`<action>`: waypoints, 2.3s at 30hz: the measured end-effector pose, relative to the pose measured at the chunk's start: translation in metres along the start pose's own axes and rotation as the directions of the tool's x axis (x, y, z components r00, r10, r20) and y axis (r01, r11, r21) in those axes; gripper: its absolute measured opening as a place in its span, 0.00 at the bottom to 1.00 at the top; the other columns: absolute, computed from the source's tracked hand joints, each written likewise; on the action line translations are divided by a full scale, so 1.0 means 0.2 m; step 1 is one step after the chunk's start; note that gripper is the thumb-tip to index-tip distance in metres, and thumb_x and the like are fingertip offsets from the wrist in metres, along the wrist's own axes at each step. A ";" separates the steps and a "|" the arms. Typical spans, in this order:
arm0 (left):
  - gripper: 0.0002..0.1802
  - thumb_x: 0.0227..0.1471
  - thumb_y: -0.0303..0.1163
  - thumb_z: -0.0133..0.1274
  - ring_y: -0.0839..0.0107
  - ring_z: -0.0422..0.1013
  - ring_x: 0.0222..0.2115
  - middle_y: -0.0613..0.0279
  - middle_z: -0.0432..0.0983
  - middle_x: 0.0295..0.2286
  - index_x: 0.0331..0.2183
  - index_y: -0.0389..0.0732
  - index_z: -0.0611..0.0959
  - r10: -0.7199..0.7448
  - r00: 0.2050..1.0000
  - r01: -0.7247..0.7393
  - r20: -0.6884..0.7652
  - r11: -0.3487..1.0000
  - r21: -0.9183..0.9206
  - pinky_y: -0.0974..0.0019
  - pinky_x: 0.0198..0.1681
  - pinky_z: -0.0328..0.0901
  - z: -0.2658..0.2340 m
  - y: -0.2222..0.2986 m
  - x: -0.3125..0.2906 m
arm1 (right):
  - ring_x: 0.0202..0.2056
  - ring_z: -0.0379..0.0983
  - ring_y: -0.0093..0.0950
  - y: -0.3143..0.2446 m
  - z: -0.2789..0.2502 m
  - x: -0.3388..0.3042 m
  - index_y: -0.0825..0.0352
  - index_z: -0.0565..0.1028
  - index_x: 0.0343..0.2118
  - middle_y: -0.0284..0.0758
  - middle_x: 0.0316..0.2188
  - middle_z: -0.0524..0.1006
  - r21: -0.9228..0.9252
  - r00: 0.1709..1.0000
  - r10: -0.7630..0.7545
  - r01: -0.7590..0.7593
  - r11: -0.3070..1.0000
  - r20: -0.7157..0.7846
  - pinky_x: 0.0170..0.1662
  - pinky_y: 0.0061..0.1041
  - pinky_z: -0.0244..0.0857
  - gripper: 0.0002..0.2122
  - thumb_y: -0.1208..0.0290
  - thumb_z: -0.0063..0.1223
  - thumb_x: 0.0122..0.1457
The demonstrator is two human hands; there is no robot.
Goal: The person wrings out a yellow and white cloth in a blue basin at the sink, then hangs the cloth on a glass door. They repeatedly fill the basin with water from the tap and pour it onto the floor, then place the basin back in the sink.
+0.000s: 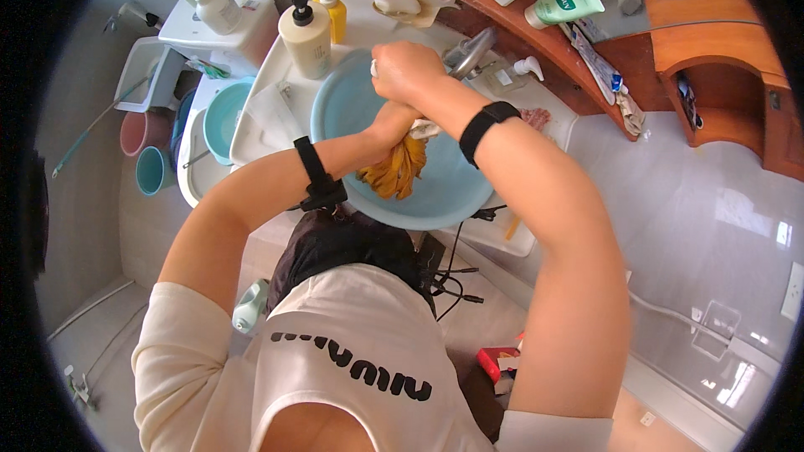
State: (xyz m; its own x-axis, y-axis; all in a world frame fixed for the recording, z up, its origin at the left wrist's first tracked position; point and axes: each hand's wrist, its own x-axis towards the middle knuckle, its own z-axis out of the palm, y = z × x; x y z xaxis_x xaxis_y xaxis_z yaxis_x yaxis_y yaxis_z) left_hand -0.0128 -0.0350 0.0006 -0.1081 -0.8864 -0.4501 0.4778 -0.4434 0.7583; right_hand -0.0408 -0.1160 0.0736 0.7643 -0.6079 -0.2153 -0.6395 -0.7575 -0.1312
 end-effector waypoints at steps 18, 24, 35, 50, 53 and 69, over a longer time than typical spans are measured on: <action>0.49 0.38 0.56 0.56 0.59 0.72 0.38 0.47 0.73 0.37 0.51 0.31 0.57 0.224 0.947 -0.117 -0.230 0.908 0.403 0.63 0.38 0.66 -0.10 -0.17 0.02 | 0.37 0.74 0.39 -0.08 0.20 0.07 0.63 0.79 0.30 0.41 0.32 0.78 0.051 0.915 0.404 -0.404 0.913 0.013 0.40 0.33 0.68 0.10 0.69 0.51 0.45; 0.34 0.48 0.56 0.49 0.67 0.73 0.28 0.54 0.74 0.31 0.44 0.36 0.69 -0.075 0.979 0.071 0.189 0.997 0.029 0.68 0.32 0.68 -0.21 0.00 -0.13 | 0.45 0.70 0.36 0.11 0.03 -0.04 0.69 0.68 0.45 0.45 0.41 0.72 0.671 0.968 0.162 -0.250 0.699 0.193 0.46 0.31 0.63 0.30 0.45 0.50 0.49; 0.43 0.48 0.70 0.33 0.52 0.70 0.21 0.41 0.70 0.26 0.49 0.41 0.68 0.104 0.551 0.561 0.828 0.688 -0.459 0.59 0.23 0.67 -0.17 0.07 -0.07 | 0.60 0.47 0.50 0.16 0.27 0.03 0.60 0.56 0.59 0.51 0.61 0.47 0.488 0.826 -0.434 -0.230 -0.842 -0.359 0.57 0.52 0.48 0.43 0.28 0.31 0.47; 0.40 0.38 0.54 0.61 0.68 0.69 0.24 0.57 0.68 0.30 0.46 0.37 0.66 -0.110 0.638 0.504 0.762 0.808 -0.306 0.69 0.25 0.65 -0.09 0.26 -0.16 | 0.36 0.70 0.30 0.35 -0.03 -0.25 0.64 0.69 0.36 0.35 0.27 0.72 0.797 0.978 -0.076 0.114 -0.593 -0.197 0.45 0.37 0.66 0.07 0.70 0.47 0.56; 0.40 0.35 0.50 0.63 0.67 0.70 0.23 0.56 0.70 0.28 0.45 0.35 0.66 -0.264 0.732 0.389 0.628 0.919 -0.067 0.69 0.24 0.66 -0.06 0.33 -0.19 | 0.33 0.70 0.29 0.34 -0.15 -0.31 0.66 0.68 0.42 0.36 0.26 0.71 0.946 0.996 -0.061 0.049 -0.321 -0.073 0.48 0.42 0.65 0.11 0.71 0.44 0.57; 0.20 0.43 0.42 0.56 0.74 0.69 0.20 0.64 0.70 0.23 0.36 0.40 0.73 -0.087 0.959 0.100 0.270 0.994 -0.033 0.71 0.22 0.65 0.12 0.21 -0.16 | 0.27 0.74 0.37 0.14 -0.24 -0.17 0.62 0.77 0.28 0.39 0.22 0.76 0.502 0.987 -0.044 0.117 0.857 -0.154 0.32 0.32 0.66 0.08 0.70 0.48 0.45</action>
State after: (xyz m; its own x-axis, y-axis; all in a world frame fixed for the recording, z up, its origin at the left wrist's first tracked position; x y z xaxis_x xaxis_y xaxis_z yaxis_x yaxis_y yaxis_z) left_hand -0.0095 -0.0279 0.0588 -0.3805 -0.8471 -0.3708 0.4932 -0.5251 0.6935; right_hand -0.0798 -0.1285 0.1241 0.7956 -0.6031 -0.0578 -0.5008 -0.6009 -0.6230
